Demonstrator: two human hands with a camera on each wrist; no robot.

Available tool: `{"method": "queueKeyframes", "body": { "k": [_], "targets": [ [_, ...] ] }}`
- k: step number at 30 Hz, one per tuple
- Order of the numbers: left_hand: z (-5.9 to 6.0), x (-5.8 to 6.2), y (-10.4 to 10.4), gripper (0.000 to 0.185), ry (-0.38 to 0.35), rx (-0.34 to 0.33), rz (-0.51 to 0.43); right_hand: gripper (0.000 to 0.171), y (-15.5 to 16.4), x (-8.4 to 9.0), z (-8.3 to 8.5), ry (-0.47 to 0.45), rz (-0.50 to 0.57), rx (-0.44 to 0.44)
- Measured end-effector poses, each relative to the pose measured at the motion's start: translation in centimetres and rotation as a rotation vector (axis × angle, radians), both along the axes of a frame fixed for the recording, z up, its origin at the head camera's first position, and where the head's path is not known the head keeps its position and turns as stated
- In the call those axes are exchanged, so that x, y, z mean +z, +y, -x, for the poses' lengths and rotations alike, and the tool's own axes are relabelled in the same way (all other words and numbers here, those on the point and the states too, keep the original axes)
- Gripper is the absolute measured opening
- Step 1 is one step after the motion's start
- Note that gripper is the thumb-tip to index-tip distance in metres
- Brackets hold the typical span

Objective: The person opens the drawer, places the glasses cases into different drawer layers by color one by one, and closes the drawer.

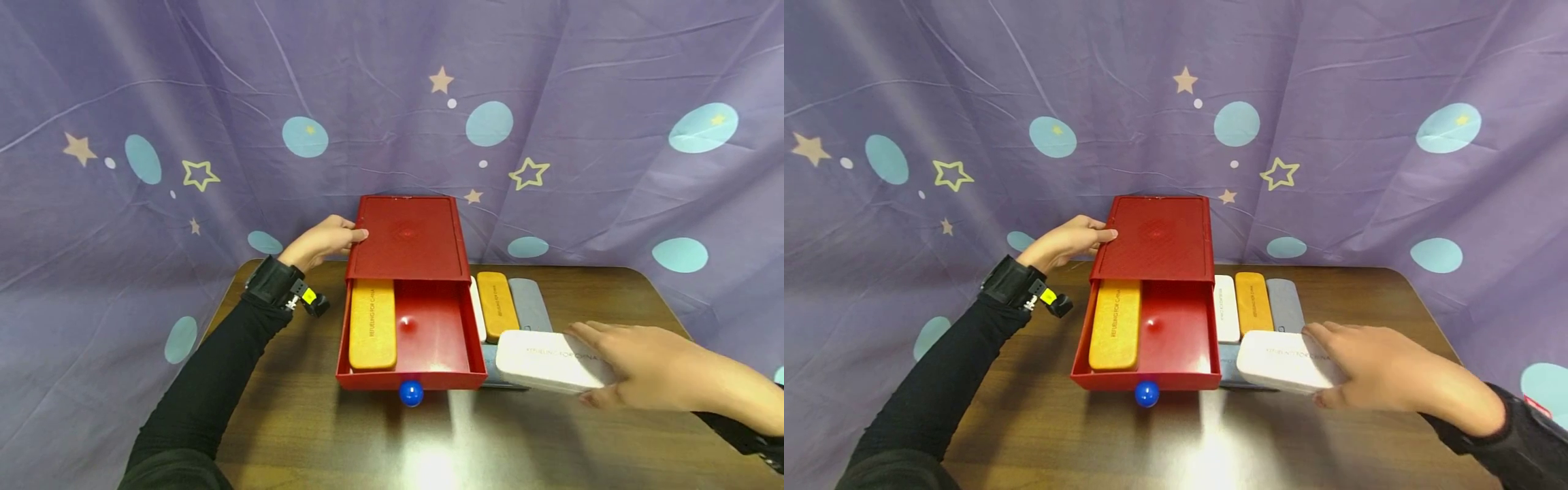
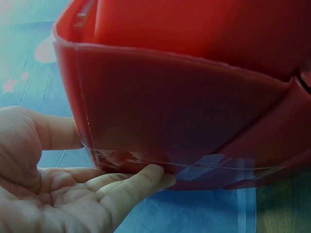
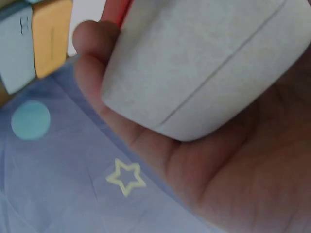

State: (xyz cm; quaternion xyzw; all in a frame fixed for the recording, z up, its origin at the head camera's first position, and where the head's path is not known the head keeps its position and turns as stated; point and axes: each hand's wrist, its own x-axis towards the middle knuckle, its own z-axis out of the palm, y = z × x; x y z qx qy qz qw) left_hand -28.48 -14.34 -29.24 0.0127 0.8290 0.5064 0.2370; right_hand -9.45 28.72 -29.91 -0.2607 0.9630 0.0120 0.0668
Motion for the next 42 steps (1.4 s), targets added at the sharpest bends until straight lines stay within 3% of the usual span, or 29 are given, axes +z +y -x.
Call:
{"method": "queueKeyframes", "body": {
  "k": [12, 17, 22, 29, 37, 42],
  "targets": [
    [0.1, -0.1, 0.0, 0.058, -0.005, -0.01, 0.025, 0.085, -0.4, 3.6, 1.0, 0.173, 0.129, -0.033],
    [0.1, 0.0, 0.1, 0.054, -0.002, -0.006, 0.021, 0.084, -1.6, 5.1, 1.2, 0.184, 0.174, -0.07],
    [0.1, 0.0, 0.2, 0.054, 0.002, -0.002, 0.018, 0.085, -3.2, 6.3, 1.6, 0.138, 0.244, -0.116],
    [0.2, -0.2, 0.2, 0.054, 0.013, -0.008, 0.021, 0.075, -5.0, 7.5, 2.6, 0.053, 0.363, -0.116],
    [0.2, -0.2, 0.1, 0.055, 0.012, -0.007, 0.029, 0.06, -7.5, 8.6, 3.5, -0.159, 0.446, -0.104],
    [0.1, -0.1, 0.1, 0.055, 0.018, -0.02, 0.042, 0.054, -9.3, 9.1, 3.9, -0.229, 0.447, -0.104]
  ]
}}
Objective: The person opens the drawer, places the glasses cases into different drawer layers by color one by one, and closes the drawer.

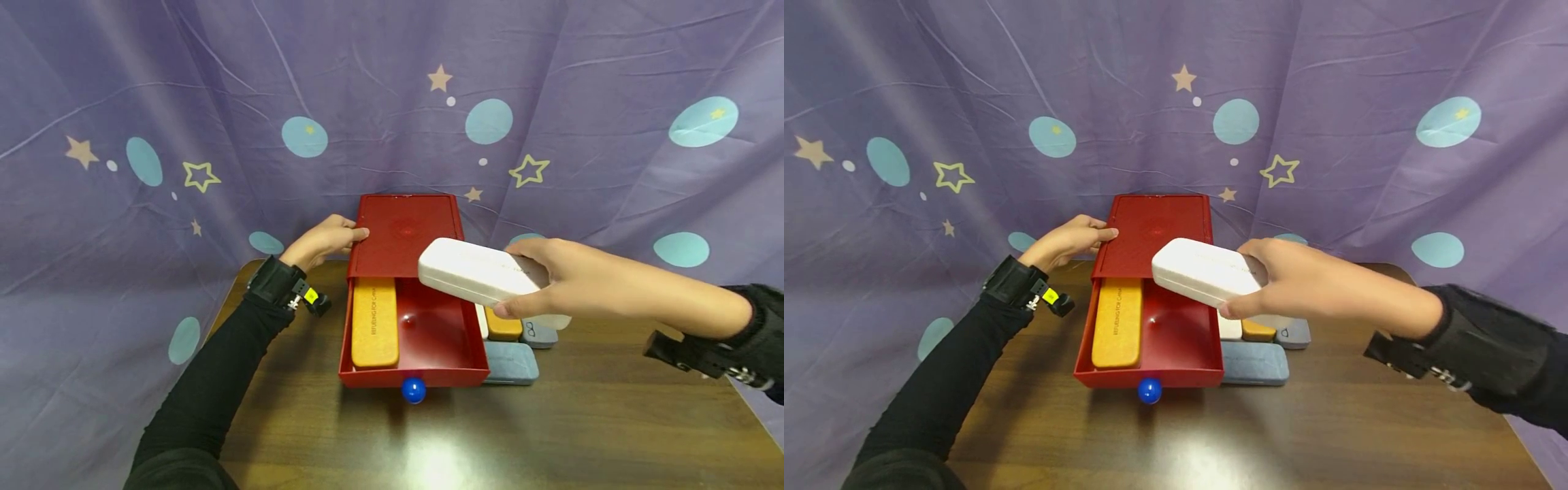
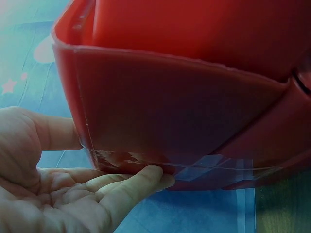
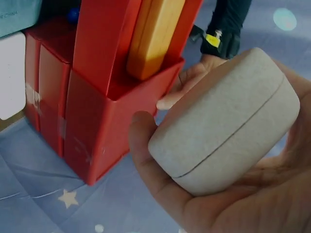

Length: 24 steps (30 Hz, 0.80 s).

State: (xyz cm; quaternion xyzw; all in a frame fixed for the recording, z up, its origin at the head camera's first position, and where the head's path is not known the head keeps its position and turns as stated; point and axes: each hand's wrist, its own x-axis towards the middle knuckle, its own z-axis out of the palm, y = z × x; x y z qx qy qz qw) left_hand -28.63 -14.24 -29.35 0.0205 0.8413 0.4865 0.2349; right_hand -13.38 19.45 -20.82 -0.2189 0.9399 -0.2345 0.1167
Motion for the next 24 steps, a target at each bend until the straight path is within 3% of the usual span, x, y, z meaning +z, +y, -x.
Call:
{"method": "queueKeyframes", "body": {
  "k": [5, 12, 24],
  "targets": [
    [-0.1, 0.0, -0.1, 0.054, -0.002, -0.004, 0.01, 0.059, -1.5, 0.2, 0.2, -0.047, -0.034, -0.017],
    [0.0, 0.0, -0.2, 0.052, -0.001, -0.011, 0.008, 0.043, -3.2, 0.7, 0.6, -0.085, -0.106, 0.006],
    [0.0, -0.1, -0.1, 0.048, 0.012, -0.004, -0.006, 0.041, -5.7, 1.3, 1.2, -0.153, -0.214, 0.014]
  ]
}}
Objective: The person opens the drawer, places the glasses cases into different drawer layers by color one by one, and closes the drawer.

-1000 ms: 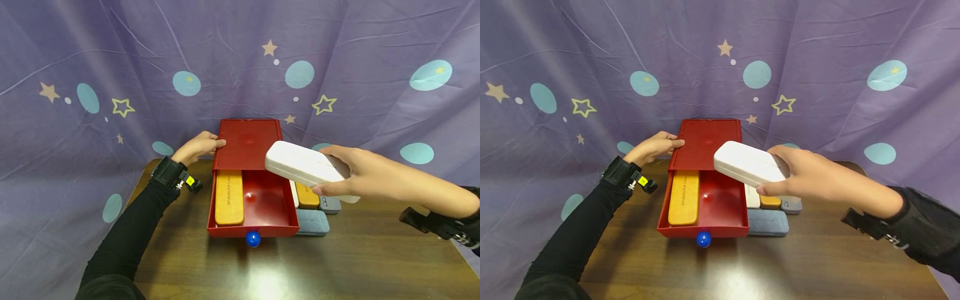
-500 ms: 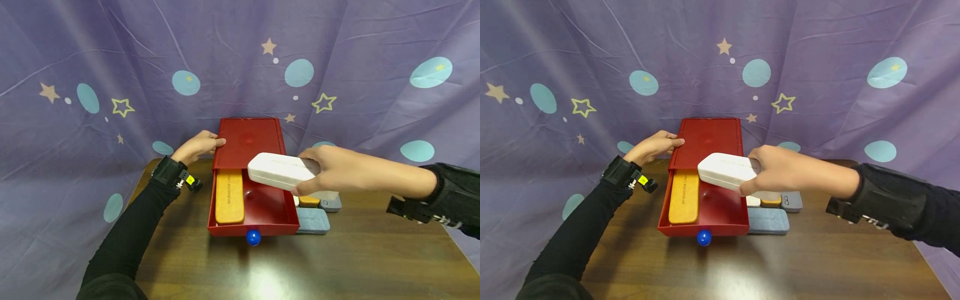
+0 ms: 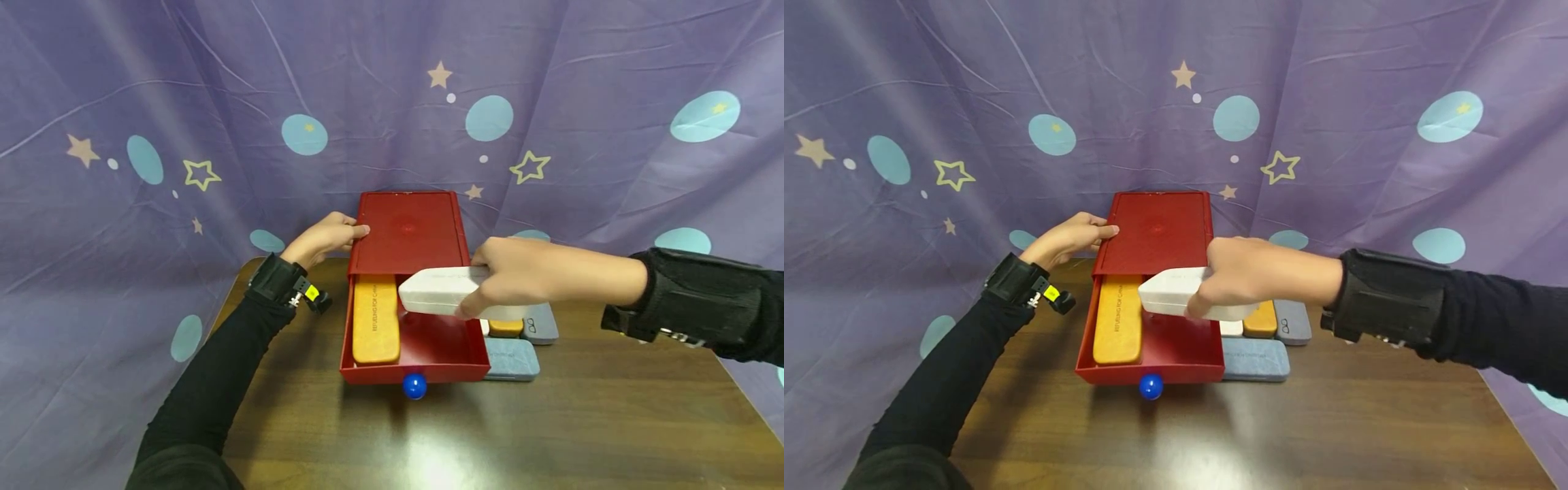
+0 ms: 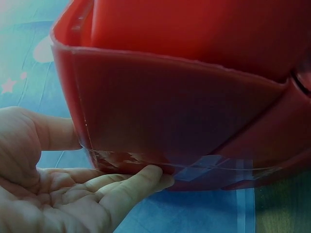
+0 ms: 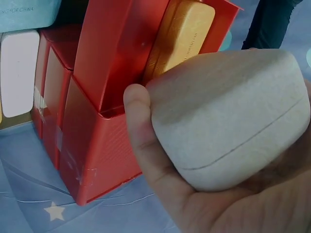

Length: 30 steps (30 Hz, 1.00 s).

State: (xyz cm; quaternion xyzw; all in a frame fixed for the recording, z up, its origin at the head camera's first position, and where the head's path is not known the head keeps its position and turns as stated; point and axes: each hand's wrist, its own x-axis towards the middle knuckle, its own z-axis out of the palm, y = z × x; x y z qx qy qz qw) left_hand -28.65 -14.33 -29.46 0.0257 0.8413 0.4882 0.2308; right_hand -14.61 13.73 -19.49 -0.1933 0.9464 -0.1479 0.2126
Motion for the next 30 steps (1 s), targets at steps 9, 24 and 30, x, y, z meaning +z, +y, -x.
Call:
{"method": "queueKeyframes", "body": {
  "k": [9, 24, 30],
  "targets": [
    [0.2, -0.2, 0.2, 0.045, 0.003, 0.008, -0.012, 0.047, -1.0, -0.2, 0.1, -0.061, -0.097, -0.025],
    [0.0, -0.1, 0.2, 0.048, 0.003, 0.007, -0.011, 0.041, -2.6, -1.7, 0.8, -0.005, -0.244, -0.012],
    [0.0, -0.2, 0.1, 0.048, 0.006, 0.008, -0.016, 0.039, -3.5, -1.9, 1.0, 0.015, -0.291, 0.006]
  ]
}}
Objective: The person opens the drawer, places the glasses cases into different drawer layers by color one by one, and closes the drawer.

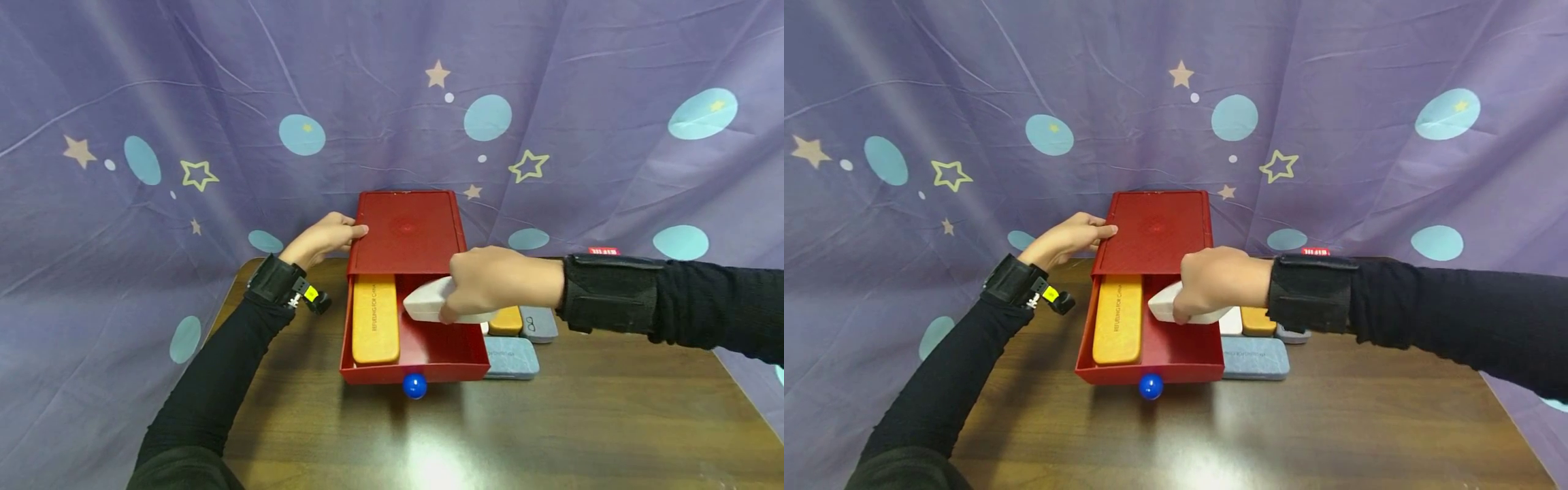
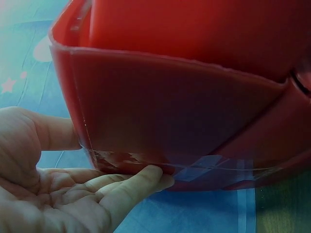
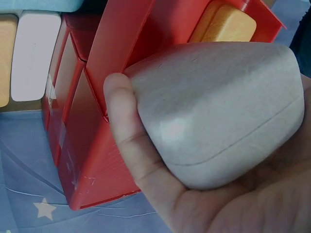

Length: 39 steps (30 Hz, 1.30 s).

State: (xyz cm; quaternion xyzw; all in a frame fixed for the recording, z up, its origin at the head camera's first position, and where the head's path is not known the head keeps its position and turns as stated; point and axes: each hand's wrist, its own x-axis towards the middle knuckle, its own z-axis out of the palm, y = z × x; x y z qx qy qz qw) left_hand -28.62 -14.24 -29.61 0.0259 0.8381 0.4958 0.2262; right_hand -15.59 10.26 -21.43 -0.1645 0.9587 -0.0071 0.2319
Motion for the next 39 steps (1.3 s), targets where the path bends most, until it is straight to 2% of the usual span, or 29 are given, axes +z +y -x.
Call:
{"method": "queueKeyframes", "body": {
  "k": [7, 13, 19, 29, 35, 39],
  "targets": [
    [0.0, 0.0, 0.1, 0.046, 0.003, 0.001, -0.027, 0.033, -0.6, -0.4, -0.3, 0.064, -0.034, 0.02],
    [0.0, -0.1, 0.2, 0.047, 0.001, -0.001, -0.03, 0.041, -1.2, -0.3, -0.5, 0.047, -0.098, 0.035],
    [0.0, -0.1, 0.2, 0.048, 0.001, -0.001, -0.019, 0.037, -1.8, 0.0, -0.7, 0.037, -0.14, 0.041],
    [0.0, -0.2, 0.2, 0.046, 0.002, 0.002, -0.031, 0.037, -2.1, -0.9, -0.6, 0.017, -0.071, -0.006],
    [0.0, -0.2, 0.2, 0.046, -0.003, 0.004, -0.034, 0.04, -2.4, -1.2, -0.4, -0.019, -0.064, -0.044],
    [0.0, -0.1, 0.0, 0.046, 0.0, 0.0, -0.04, 0.041, -2.7, -1.2, -0.2, -0.022, -0.072, -0.04]
  ]
}}
